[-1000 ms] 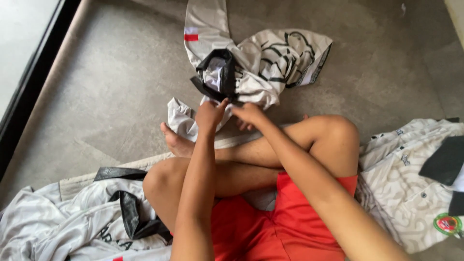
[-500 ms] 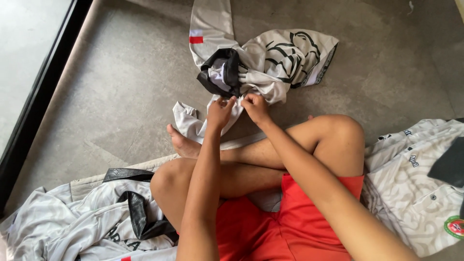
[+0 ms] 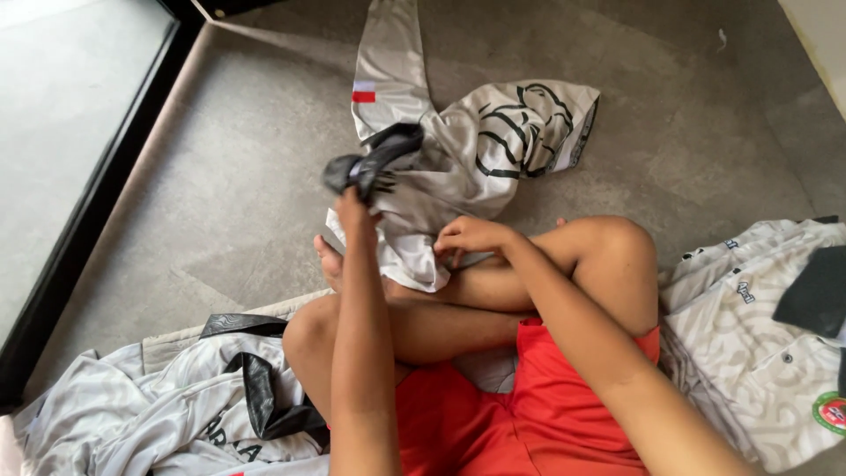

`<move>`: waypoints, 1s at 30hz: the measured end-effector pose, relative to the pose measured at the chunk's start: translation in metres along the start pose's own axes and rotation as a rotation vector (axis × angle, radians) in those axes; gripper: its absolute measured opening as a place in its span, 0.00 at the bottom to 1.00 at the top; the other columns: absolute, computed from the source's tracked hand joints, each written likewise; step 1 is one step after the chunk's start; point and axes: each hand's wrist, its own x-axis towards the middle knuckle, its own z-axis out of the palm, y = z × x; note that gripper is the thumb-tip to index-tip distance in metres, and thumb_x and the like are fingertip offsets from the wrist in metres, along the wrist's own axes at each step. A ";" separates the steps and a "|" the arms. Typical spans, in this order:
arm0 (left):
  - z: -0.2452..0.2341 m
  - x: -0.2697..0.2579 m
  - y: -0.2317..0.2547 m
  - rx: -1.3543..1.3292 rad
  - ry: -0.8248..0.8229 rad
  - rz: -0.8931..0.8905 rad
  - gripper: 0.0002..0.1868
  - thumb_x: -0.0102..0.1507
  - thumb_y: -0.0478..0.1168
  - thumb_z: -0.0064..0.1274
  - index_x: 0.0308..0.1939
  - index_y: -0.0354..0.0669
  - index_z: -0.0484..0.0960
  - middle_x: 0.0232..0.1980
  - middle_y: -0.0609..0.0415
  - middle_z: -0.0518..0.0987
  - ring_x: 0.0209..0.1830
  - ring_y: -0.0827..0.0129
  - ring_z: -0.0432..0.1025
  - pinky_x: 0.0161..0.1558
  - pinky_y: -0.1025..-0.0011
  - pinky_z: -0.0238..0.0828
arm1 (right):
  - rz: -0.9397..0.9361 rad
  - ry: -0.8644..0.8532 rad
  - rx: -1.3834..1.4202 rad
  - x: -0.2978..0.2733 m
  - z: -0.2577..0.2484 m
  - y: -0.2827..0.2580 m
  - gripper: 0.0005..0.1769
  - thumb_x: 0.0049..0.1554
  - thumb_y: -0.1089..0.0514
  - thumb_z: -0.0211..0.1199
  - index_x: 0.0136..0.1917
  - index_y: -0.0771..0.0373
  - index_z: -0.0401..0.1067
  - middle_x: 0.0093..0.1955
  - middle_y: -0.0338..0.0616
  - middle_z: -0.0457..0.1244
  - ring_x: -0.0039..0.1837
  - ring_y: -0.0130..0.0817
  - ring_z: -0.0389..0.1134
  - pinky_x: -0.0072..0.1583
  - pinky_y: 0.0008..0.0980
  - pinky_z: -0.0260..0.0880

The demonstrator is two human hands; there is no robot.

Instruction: The person folds a white shirt with a graphic print by smoothing it out on the floor and folding the sleeves and body.

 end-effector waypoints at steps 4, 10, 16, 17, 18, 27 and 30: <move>-0.027 -0.011 0.030 -0.424 0.102 0.060 0.32 0.57 0.50 0.52 0.55 0.33 0.59 0.58 0.36 0.60 0.61 0.42 0.56 0.58 0.41 0.56 | 0.021 0.175 -0.353 -0.014 -0.050 -0.019 0.21 0.51 0.47 0.60 0.49 0.67 0.71 0.46 0.59 0.65 0.44 0.46 0.68 0.45 0.40 0.68; -0.020 0.008 -0.009 0.245 0.252 0.195 0.57 0.49 0.62 0.64 0.65 0.31 0.48 0.64 0.29 0.56 0.65 0.44 0.55 0.64 0.51 0.51 | 0.114 0.510 -0.561 -0.025 -0.178 0.004 0.24 0.46 0.46 0.66 0.49 0.65 0.72 0.45 0.56 0.65 0.42 0.43 0.69 0.42 0.34 0.71; 0.017 -0.072 0.026 0.936 0.371 0.489 0.55 0.54 0.41 0.61 0.69 0.31 0.34 0.71 0.33 0.39 0.71 0.47 0.39 0.69 0.49 0.35 | 0.390 0.675 -0.432 -0.009 -0.230 0.079 0.35 0.42 0.36 0.67 0.49 0.67 0.70 0.32 0.49 0.66 0.27 0.36 0.67 0.29 0.32 0.65; 0.020 -0.075 0.023 1.147 0.380 0.694 0.53 0.52 0.45 0.63 0.69 0.34 0.42 0.70 0.34 0.44 0.71 0.49 0.41 0.69 0.52 0.35 | 0.371 0.706 -0.415 -0.012 -0.218 0.066 0.30 0.45 0.39 0.65 0.44 0.70 0.70 0.32 0.50 0.66 0.28 0.37 0.67 0.28 0.31 0.66; 0.023 -0.078 0.021 1.355 0.378 0.906 0.51 0.50 0.49 0.64 0.68 0.36 0.50 0.68 0.36 0.49 0.71 0.52 0.42 0.69 0.54 0.34 | 0.352 0.738 -0.399 -0.015 -0.207 0.052 0.27 0.47 0.43 0.63 0.39 0.73 0.71 0.32 0.52 0.66 0.29 0.37 0.68 0.28 0.30 0.67; 0.025 -0.050 -0.050 1.782 -0.486 0.815 0.28 0.55 0.53 0.53 0.58 0.54 0.69 0.64 0.56 0.60 0.65 0.63 0.54 0.66 0.54 0.40 | 0.514 0.777 -0.428 -0.014 -0.213 0.062 0.26 0.50 0.51 0.56 0.54 0.75 0.66 0.42 0.59 0.65 0.35 0.41 0.69 0.33 0.40 0.72; 0.023 -0.033 -0.067 1.854 -0.408 0.918 0.24 0.53 0.52 0.54 0.50 0.51 0.73 0.54 0.57 0.63 0.58 0.64 0.57 0.61 0.60 0.52 | 0.467 0.850 -0.369 -0.038 -0.198 0.032 0.28 0.49 0.52 0.59 0.54 0.79 0.65 0.37 0.57 0.65 0.33 0.42 0.69 0.32 0.36 0.71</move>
